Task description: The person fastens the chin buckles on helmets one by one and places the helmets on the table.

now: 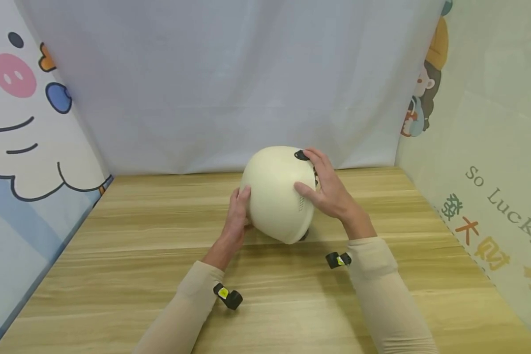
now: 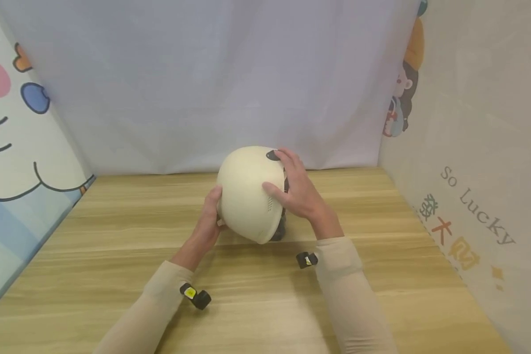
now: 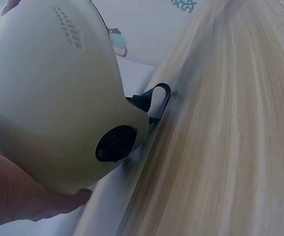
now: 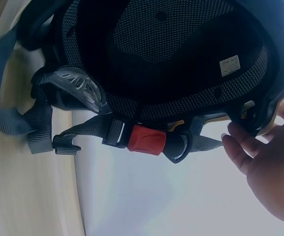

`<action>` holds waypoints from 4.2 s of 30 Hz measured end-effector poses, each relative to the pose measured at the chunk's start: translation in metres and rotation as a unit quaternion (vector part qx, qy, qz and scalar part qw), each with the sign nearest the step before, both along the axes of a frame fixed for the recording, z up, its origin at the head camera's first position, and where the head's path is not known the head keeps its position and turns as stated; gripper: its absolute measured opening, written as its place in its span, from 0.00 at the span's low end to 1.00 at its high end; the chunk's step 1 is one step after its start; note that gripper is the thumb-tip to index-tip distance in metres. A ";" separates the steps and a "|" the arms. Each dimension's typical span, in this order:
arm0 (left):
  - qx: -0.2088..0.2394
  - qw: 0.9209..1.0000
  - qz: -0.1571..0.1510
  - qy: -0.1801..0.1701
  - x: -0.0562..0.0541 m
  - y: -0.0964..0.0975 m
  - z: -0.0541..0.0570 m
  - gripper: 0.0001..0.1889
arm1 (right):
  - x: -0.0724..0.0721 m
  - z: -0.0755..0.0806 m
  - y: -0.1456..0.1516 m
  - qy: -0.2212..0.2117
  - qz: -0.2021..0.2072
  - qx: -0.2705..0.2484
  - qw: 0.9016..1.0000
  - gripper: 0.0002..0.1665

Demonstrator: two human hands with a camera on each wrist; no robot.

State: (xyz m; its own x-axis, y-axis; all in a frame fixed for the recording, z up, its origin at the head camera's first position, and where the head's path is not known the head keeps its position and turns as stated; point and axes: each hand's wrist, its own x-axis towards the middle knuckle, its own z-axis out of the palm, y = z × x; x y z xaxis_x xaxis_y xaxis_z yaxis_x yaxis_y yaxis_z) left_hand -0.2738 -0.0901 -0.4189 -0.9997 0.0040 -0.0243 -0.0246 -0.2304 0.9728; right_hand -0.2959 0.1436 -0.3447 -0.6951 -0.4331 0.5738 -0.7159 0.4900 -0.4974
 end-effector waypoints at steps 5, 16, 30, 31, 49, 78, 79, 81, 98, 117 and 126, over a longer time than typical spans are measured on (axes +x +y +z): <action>0.007 1.000 0.016 -0.012 0.001 0.000 0.002 0.43 | -0.001 -0.002 0.001 -0.014 -0.009 0.004 1.000 0.46; 0.010 1.000 0.008 -0.012 0.003 -0.002 0.001 0.42 | 0.002 -0.003 0.001 -0.039 -0.012 -0.015 0.999 0.51; 0.011 0.999 0.033 -0.025 0.003 -0.001 0.003 0.48 | 0.002 -0.001 0.003 0.036 -0.045 0.039 0.998 0.43; 0.012 0.999 0.032 -0.025 0.003 -0.001 0.003 0.48 | 0.003 -0.001 0.004 0.048 -0.053 0.041 0.997 0.42; 0.014 1.000 0.019 -0.014 0.005 -0.001 0.004 0.47 | 0.004 0.005 0.000 0.068 -0.022 0.064 0.995 0.38; 0.002 1.000 0.014 0.010 0.004 -0.004 0.004 0.43 | 0.003 0.009 -0.003 0.123 -0.021 0.102 0.987 0.41; 0.003 1.000 0.011 0.009 0.004 -0.004 0.003 0.42 | 0.003 0.008 -0.003 0.122 -0.023 0.102 0.987 0.41; 0.005 1.000 0.007 0.007 0.004 -0.004 0.002 0.41 | 0.003 0.007 -0.004 0.118 -0.028 0.105 0.987 0.43; -0.001 0.999 -0.030 0.009 0.020 -0.005 0.026 0.40 | 0.004 0.005 -0.002 0.048 -0.074 0.110 0.990 0.40; 0.003 1.000 -0.024 0.016 0.004 -0.007 0.003 0.42 | 0.003 0.007 -0.007 0.061 -0.071 0.119 0.988 0.41; -0.004 0.999 -0.031 0.020 0.002 -0.007 0.002 0.42 | 0.005 0.009 -0.009 0.056 -0.062 0.131 0.988 0.40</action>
